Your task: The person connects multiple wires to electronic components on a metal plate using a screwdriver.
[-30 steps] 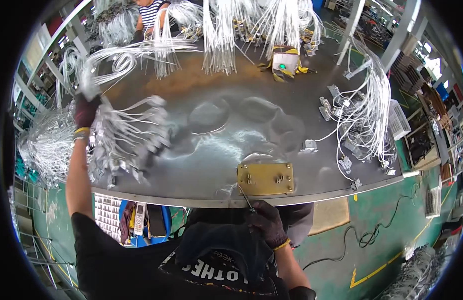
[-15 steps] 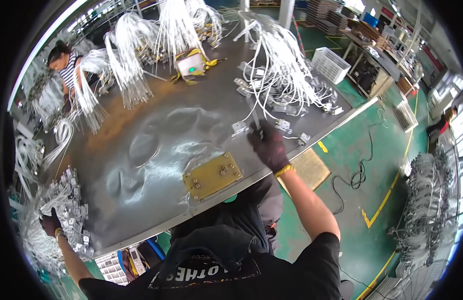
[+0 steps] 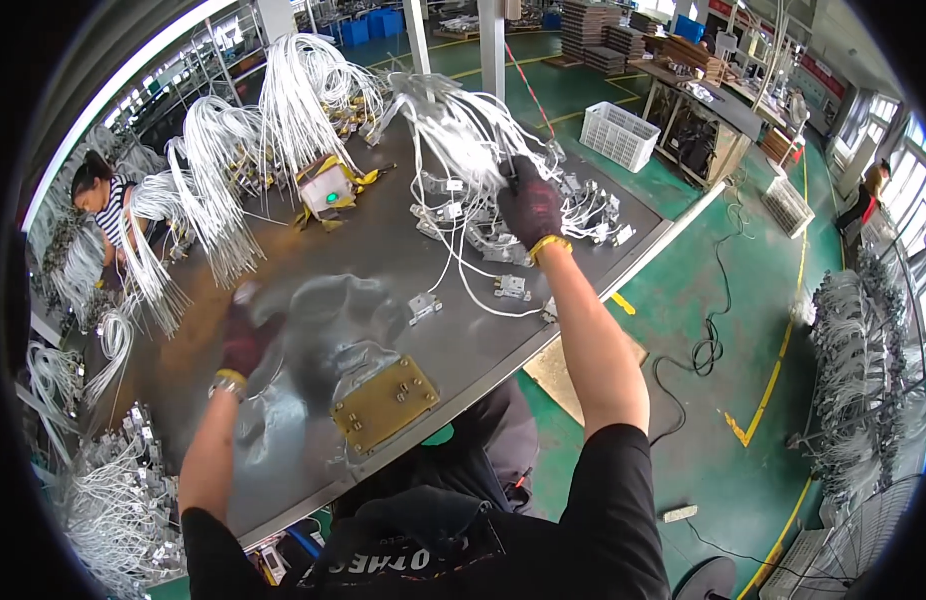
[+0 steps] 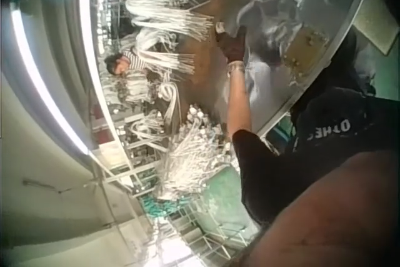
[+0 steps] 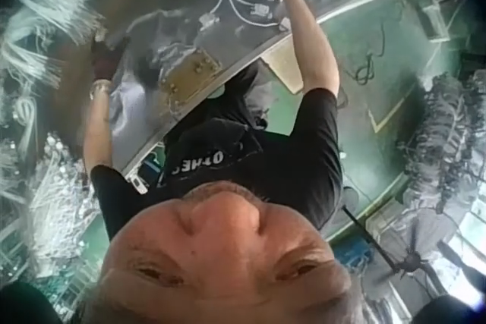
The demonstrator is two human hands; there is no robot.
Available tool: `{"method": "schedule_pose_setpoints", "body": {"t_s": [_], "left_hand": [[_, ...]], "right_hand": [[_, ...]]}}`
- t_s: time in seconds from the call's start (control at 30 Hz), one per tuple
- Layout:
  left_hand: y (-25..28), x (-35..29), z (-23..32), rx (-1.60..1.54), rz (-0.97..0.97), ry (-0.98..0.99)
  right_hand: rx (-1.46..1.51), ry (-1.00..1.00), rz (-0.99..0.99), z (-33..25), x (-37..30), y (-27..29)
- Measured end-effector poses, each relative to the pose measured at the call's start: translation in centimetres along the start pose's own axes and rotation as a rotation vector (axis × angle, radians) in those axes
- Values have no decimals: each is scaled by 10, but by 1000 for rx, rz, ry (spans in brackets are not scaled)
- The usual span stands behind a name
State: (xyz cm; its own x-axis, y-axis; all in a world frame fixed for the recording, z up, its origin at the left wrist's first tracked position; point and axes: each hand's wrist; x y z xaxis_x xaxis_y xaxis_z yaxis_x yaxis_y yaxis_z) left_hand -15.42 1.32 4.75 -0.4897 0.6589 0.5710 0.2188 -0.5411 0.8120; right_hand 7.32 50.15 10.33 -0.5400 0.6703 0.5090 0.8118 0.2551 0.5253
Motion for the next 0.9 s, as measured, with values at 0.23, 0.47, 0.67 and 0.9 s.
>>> {"method": "schedule_pose_setpoints", "body": {"t_s": [0.23,0.47,0.67,0.9], "left_hand": [[-59,135,191,-574,-148,-77],[-116,134,149,-591,105,-236],[4,120,184,-943,27,-58],[58,105,197,-814,122,-153]], "right_hand": [[56,53,-100,-43,-61,12],[262,222,-274,-80,-102,9],[530,128,-237,-86,-98,12],[556,136,-392,-126,-99,35]]}}
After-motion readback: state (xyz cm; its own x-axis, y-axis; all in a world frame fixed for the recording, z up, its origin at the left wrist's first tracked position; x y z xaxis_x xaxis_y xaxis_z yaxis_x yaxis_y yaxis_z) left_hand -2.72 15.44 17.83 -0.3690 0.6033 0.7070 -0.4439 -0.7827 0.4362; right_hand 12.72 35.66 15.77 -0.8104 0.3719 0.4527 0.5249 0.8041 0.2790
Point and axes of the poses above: each hand's wrist, its own x-axis towards the middle knuckle, its own y-axis out of the back of the hand, z = x × y, and after that the axes turned 6 degrees about -y, right-handed
